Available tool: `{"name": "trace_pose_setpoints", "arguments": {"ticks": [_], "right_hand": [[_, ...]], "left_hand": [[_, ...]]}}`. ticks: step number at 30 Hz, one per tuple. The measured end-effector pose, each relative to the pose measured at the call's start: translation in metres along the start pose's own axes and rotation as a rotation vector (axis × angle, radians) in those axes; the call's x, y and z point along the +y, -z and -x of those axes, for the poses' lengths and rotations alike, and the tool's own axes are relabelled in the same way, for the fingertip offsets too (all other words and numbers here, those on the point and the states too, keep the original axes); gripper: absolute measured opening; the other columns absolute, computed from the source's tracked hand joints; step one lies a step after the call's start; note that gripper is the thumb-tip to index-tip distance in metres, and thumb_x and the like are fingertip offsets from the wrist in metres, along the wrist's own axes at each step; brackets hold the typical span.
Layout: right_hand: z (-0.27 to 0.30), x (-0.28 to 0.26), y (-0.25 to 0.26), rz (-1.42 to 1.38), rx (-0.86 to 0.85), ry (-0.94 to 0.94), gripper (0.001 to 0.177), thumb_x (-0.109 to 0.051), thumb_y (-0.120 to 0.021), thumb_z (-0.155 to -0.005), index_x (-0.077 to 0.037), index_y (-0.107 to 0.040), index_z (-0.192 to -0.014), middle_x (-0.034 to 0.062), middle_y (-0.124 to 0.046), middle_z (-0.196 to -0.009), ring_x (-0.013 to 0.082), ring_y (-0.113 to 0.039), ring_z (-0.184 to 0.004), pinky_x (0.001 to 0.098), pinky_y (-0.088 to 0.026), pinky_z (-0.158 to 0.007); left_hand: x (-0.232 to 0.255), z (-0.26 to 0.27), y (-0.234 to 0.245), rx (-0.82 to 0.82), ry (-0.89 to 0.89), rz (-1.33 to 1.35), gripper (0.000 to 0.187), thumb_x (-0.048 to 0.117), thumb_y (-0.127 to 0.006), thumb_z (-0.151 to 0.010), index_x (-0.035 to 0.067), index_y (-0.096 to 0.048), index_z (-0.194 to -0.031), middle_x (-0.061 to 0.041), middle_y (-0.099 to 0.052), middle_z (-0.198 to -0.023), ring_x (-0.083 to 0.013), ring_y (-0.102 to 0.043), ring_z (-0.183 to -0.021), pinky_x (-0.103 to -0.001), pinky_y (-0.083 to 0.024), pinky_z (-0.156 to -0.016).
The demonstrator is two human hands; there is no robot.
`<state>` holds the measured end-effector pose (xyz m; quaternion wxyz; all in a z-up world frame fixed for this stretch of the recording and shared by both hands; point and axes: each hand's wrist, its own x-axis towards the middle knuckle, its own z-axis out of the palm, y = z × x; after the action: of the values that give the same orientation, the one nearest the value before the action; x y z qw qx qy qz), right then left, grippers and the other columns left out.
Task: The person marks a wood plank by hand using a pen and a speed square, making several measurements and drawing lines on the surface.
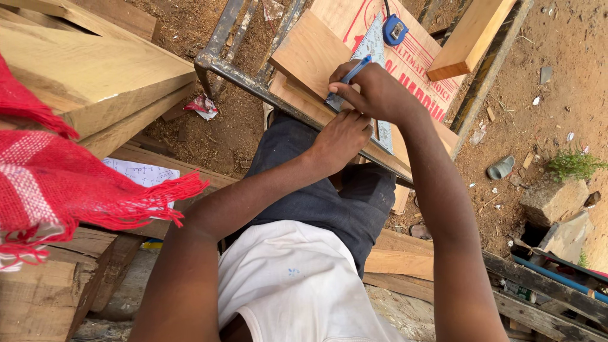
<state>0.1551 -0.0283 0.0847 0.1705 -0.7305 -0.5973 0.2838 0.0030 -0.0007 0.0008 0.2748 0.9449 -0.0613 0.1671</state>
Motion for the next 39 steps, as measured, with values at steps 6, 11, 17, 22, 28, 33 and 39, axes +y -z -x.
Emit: {"name": "trace_pose_setpoints", "arguments": {"ticks": [6, 11, 17, 22, 28, 33, 39], "right_hand": [[-0.008, 0.019, 0.046, 0.185, 0.234, 0.046, 0.024, -0.021, -0.064, -0.115, 0.002, -0.069, -0.111, 0.0158, -0.073, -0.100, 0.0290, -0.070, -0.087, 0.0408, -0.055, -0.075], [0.041, 0.014, 0.035, -0.056, 0.512, 0.124, 0.015, -0.011, -0.057, -0.119, 0.002, -0.063, -0.125, 0.0193, -0.073, -0.122, 0.0299, -0.074, -0.115, 0.0404, -0.059, -0.099], [0.126, -0.002, -0.054, 0.082, 0.577, -0.157, 0.025, -0.018, -0.074, -0.098, -0.001, -0.060, -0.111, 0.0266, -0.063, -0.138, 0.0398, -0.065, -0.128, 0.0464, -0.053, -0.107], [0.129, 0.000, -0.088, 0.151, 0.590, -0.198, 0.029, -0.007, -0.084, -0.085, 0.000, -0.062, -0.102, 0.0276, -0.057, -0.148, 0.0423, -0.057, -0.138, 0.0468, -0.048, -0.113], [0.091, -0.001, -0.097, 0.152, 0.617, -0.116, 0.026, -0.004, -0.085, -0.088, 0.000, -0.062, -0.100, 0.0259, -0.059, -0.147, 0.0422, -0.059, -0.137, 0.0470, -0.050, -0.112], [0.077, -0.008, -0.100, 0.125, 0.645, -0.127, 0.024, -0.004, -0.083, -0.087, -0.001, -0.063, -0.099, 0.0240, -0.059, -0.147, 0.0419, -0.058, -0.138, 0.0479, -0.050, -0.111], [0.077, -0.009, -0.102, 0.126, 0.650, -0.140, 0.022, -0.004, -0.083, -0.089, 0.000, -0.063, -0.098, 0.0219, -0.060, -0.148, 0.0415, -0.057, -0.140, 0.0495, -0.047, -0.115]], "left_hand": [[0.000, 0.002, 0.004, 0.006, -0.008, 0.036, 0.016, 0.006, -0.069, -0.083, 0.001, -0.074, -0.097, -0.008, -0.062, -0.102, -0.0237, -0.057, -0.106, -0.037, -0.047, -0.105], [0.000, 0.001, 0.008, -0.007, -0.006, 0.054, 0.016, 0.006, -0.069, -0.083, 0.001, -0.074, -0.098, -0.008, -0.061, -0.102, -0.0236, -0.057, -0.105, -0.037, -0.047, -0.103], [-0.005, 0.001, 0.011, 0.020, -0.053, 0.090, 0.013, 0.009, -0.070, -0.083, 0.003, -0.074, -0.094, -0.008, -0.062, -0.099, -0.0220, -0.059, -0.104, -0.037, -0.049, -0.099], [-0.014, 0.005, 0.015, 0.066, -0.072, 0.035, 0.010, 0.013, -0.067, -0.085, 0.006, -0.073, -0.090, -0.007, -0.061, -0.096, -0.0232, -0.060, -0.103, -0.037, -0.050, -0.097], [-0.048, 0.016, 0.039, 0.123, -0.021, 0.017, 0.008, 0.011, -0.065, -0.082, 0.008, -0.071, -0.087, -0.007, -0.060, -0.096, -0.0242, -0.060, -0.102, -0.039, -0.050, -0.096], [-0.059, 0.019, 0.043, 0.159, -0.012, 0.043, 0.008, 0.010, -0.065, -0.082, 0.007, -0.071, -0.087, -0.007, -0.061, -0.098, -0.0240, -0.060, -0.105, -0.039, -0.050, -0.098], [-0.062, 0.016, 0.034, 0.134, -0.003, 0.060, 0.008, 0.012, -0.066, -0.082, 0.007, -0.071, -0.084, -0.007, -0.062, -0.097, -0.0239, -0.061, -0.106, -0.039, -0.050, -0.099]]}}
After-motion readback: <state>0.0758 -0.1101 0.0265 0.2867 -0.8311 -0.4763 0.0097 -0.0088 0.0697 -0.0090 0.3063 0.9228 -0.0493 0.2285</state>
